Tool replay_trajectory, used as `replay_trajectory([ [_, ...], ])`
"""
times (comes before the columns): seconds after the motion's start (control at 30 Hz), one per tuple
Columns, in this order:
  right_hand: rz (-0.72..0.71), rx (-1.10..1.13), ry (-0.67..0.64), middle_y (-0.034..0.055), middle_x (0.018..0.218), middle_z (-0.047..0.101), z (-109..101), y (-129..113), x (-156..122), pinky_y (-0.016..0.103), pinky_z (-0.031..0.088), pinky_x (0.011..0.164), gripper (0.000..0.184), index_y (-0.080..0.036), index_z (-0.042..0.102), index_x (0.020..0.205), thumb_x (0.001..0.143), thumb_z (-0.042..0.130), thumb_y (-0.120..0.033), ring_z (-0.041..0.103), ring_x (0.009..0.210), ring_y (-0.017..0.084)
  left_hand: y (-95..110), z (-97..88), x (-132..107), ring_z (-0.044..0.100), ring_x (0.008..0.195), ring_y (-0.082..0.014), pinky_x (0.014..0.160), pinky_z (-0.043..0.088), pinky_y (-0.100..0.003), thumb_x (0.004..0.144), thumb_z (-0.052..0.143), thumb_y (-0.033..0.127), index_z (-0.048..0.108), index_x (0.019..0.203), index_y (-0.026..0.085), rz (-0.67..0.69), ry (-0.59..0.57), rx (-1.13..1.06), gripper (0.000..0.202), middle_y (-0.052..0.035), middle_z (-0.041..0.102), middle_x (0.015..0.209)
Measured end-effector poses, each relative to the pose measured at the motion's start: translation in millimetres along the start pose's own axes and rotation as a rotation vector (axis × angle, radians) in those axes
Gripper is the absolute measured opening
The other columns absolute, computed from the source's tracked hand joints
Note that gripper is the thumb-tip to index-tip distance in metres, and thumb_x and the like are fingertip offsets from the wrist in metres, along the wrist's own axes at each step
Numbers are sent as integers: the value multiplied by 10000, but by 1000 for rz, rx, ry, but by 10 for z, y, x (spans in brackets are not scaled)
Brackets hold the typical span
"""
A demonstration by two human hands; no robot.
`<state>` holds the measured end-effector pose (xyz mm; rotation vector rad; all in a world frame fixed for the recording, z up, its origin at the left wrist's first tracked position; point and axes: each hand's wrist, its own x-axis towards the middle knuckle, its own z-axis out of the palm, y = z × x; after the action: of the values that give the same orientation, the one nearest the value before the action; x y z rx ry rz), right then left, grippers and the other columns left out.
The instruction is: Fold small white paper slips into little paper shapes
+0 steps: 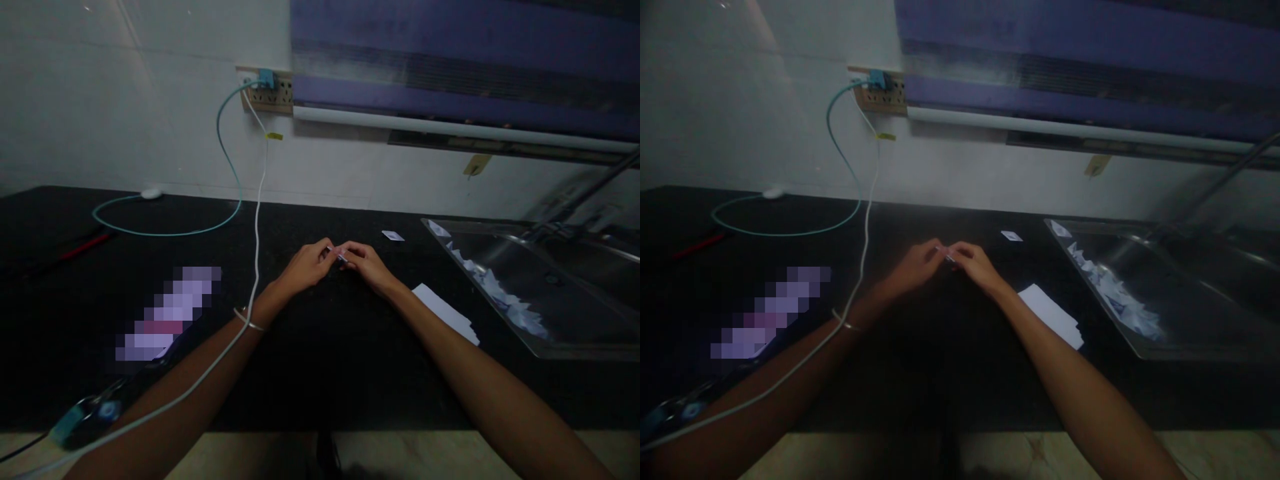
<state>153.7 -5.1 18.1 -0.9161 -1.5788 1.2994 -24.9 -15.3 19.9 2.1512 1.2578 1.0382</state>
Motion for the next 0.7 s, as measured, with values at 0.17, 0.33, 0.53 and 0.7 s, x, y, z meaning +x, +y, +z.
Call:
replay_trajectory([
  [0.17,-11,-12,14,3,791,630,18,-51,-26,291,452,688,256,-207,674,795,734,744,-445,543,709,140,33,-8,1,517,597,-129,545,328,-247,942,443,534,599,841,191,1,-9,-19,390,-7,599,678],
  [0.33,-10,-38,20,8,798,649,26,-82,-33,289,464,681,277,-206,689,804,721,749,-464,555,711,144,40,-10,-2,510,575,-130,533,328,-244,931,459,540,584,810,192,-19,-10,-37,389,-5,590,654],
  [0.53,-13,-85,2,12,793,667,-74,-67,-26,294,474,693,262,-196,714,838,732,746,-434,580,706,141,49,-14,-16,536,587,-126,539,336,-241,931,470,532,612,848,195,-16,-26,-26,375,-2,617,685],
  [0.7,-3,-93,25,24,796,690,-88,-80,-37,316,483,728,238,-188,726,847,737,748,-397,611,717,151,40,-18,-10,537,602,-127,545,331,-242,932,472,528,621,848,191,-11,-35,12,378,-1,618,692],
])
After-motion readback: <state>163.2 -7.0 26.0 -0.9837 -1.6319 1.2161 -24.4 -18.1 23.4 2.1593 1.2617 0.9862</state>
